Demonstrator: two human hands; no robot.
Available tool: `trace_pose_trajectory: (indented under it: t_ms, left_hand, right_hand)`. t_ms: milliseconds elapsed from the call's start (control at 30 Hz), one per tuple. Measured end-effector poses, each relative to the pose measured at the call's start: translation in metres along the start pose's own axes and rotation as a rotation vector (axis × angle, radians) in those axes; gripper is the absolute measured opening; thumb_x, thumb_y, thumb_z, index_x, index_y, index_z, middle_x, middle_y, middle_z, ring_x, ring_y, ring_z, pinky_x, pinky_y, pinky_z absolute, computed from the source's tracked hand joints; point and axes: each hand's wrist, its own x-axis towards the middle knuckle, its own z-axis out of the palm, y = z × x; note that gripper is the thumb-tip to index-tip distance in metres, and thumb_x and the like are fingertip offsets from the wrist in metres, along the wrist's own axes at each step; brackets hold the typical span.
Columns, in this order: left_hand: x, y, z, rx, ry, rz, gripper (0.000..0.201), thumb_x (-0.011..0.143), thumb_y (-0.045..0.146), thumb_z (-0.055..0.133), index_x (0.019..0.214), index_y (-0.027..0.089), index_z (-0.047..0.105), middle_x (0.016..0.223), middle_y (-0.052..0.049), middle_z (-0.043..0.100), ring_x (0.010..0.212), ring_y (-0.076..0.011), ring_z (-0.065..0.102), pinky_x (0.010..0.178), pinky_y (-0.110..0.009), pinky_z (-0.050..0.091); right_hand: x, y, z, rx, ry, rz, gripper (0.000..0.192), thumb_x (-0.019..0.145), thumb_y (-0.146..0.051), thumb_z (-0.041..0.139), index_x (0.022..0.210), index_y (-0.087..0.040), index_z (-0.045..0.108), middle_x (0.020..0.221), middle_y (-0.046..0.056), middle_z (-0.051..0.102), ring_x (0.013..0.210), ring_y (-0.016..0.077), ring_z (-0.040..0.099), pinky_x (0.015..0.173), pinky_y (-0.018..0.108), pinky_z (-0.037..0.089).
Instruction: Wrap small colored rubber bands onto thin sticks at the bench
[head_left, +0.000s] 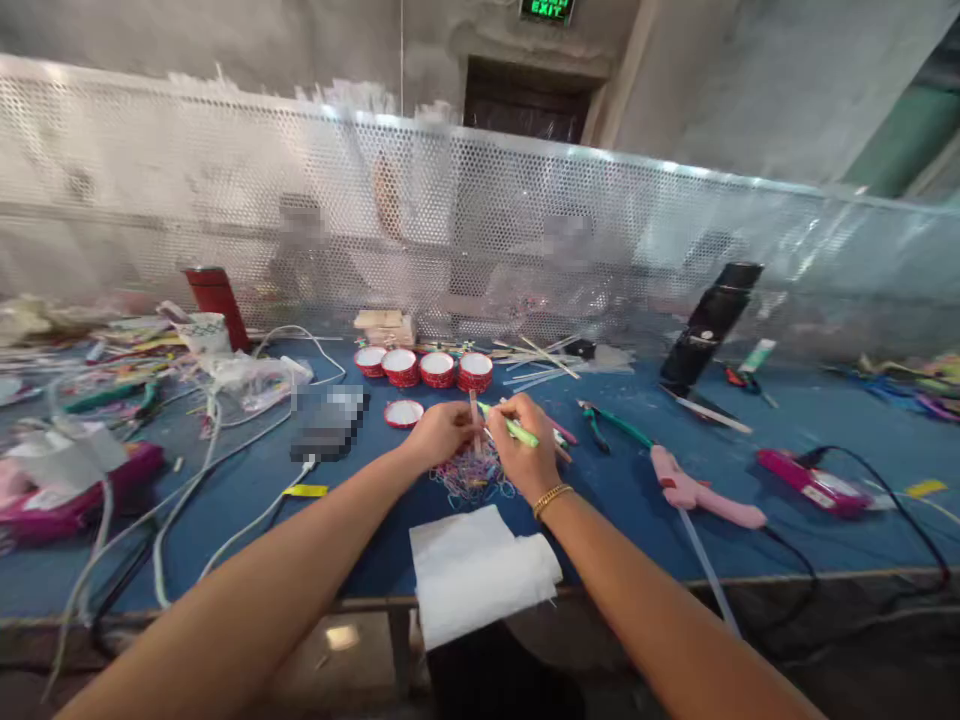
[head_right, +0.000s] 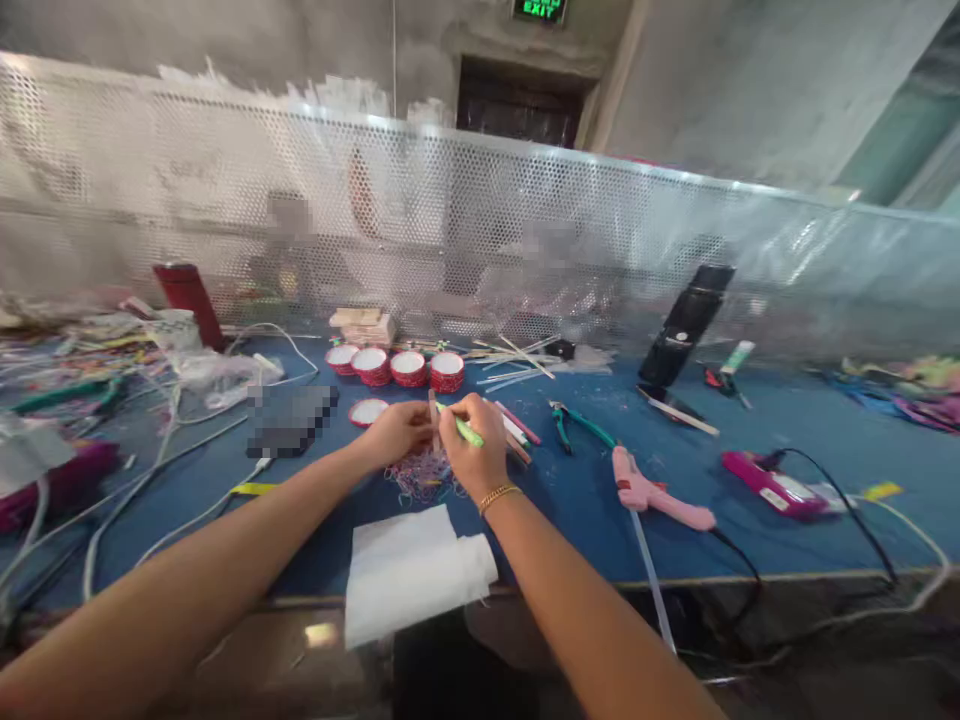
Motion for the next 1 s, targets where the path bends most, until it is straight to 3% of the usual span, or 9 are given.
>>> trace_pose_trajectory:
  t_ms: [233,1000]
  left_hand:
    - [-0.006,0.011,0.002,0.040,0.022,-0.017,0.013,0.074,0.026,0.069,0.074,0.015,0.063,0.060,0.003,0.059,0.052,-0.0099,0.050,0.050,-0.021,0.037]
    - [-0.008,0.014,0.003,0.054,0.022,0.020,0.016,0.075,0.030,0.069,0.075,0.015,0.063,0.058,0.003,0.060,0.049,-0.0102,0.050,0.049,-0.022,0.037]
  right_hand:
    - [0.000,0.001,0.000,0.004,-0.061,0.013,0.018,0.094,-0.031,0.055,0.077,-0.025,0.054,0.073,0.002,0.065,0.073,0.0208,0.060,0.072,0.034,0.044]
    - [0.000,0.001,0.000,0.027,-0.080,0.009,0.017,0.095,-0.031,0.056,0.079,-0.025,0.055,0.074,0.002,0.066,0.074,0.0213,0.060,0.071,0.034,0.045]
